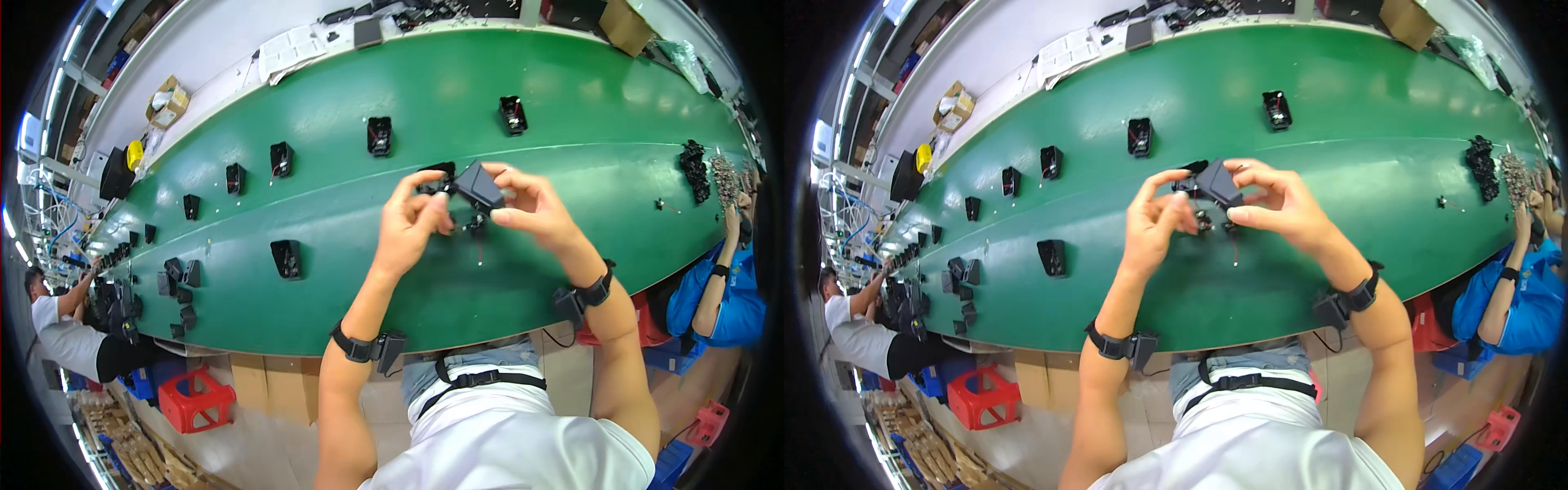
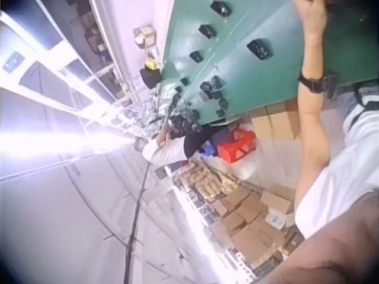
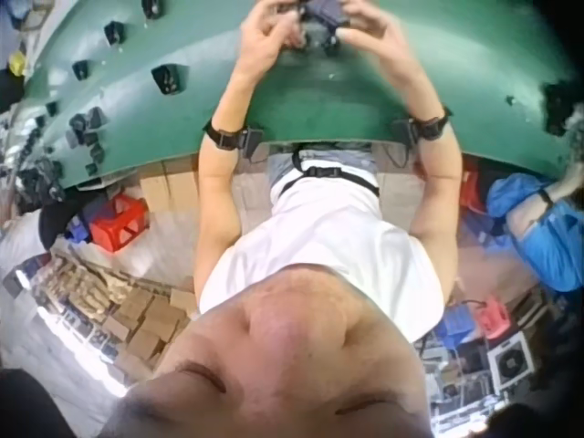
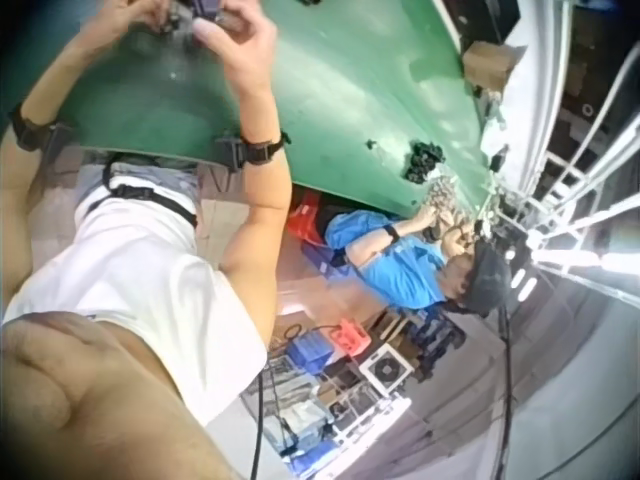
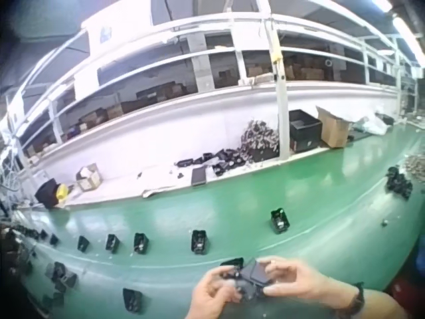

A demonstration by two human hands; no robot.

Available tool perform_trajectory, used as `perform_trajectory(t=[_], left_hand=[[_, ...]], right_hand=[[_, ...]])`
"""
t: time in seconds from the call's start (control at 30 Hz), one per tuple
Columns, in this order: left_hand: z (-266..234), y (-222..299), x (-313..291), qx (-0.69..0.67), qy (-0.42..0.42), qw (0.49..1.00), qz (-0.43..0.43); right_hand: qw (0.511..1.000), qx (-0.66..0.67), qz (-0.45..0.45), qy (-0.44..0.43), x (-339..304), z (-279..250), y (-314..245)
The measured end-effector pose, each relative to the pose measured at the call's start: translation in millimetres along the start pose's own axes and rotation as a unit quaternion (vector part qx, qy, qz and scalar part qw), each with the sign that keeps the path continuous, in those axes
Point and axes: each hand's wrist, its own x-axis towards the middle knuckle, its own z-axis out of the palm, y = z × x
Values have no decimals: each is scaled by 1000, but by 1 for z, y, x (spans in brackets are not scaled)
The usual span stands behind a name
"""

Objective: Assembling small electronic components into plastic housings on a factory production line.

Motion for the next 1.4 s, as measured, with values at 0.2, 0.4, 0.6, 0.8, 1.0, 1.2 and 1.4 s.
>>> perform_trajectory(t=[0.2,0.4,0.6,0.8,1.0,1.2,1.4], left_hand=[[-32,7,2,35,126,989,71],[-38,4,8,38,122,990,53],[-46,2,8,55,136,988,40],[-46,8,9,64,147,986,44],[-62,29,-12,146,164,972,78],[-95,42,-83,612,206,756,107],[-134,28,-124,704,188,682,57]], right_hand=[[796,-604,-53,3,40,-146,-56],[679,-733,39,28,23,-240,-60],[714,-698,32,37,20,-239,-45],[708,-704,30,45,9,-237,-44],[643,-753,66,124,-75,-257,-87],[568,-738,166,325,-203,-278,-104],[708,-640,50,296,-168,-237,-25]])
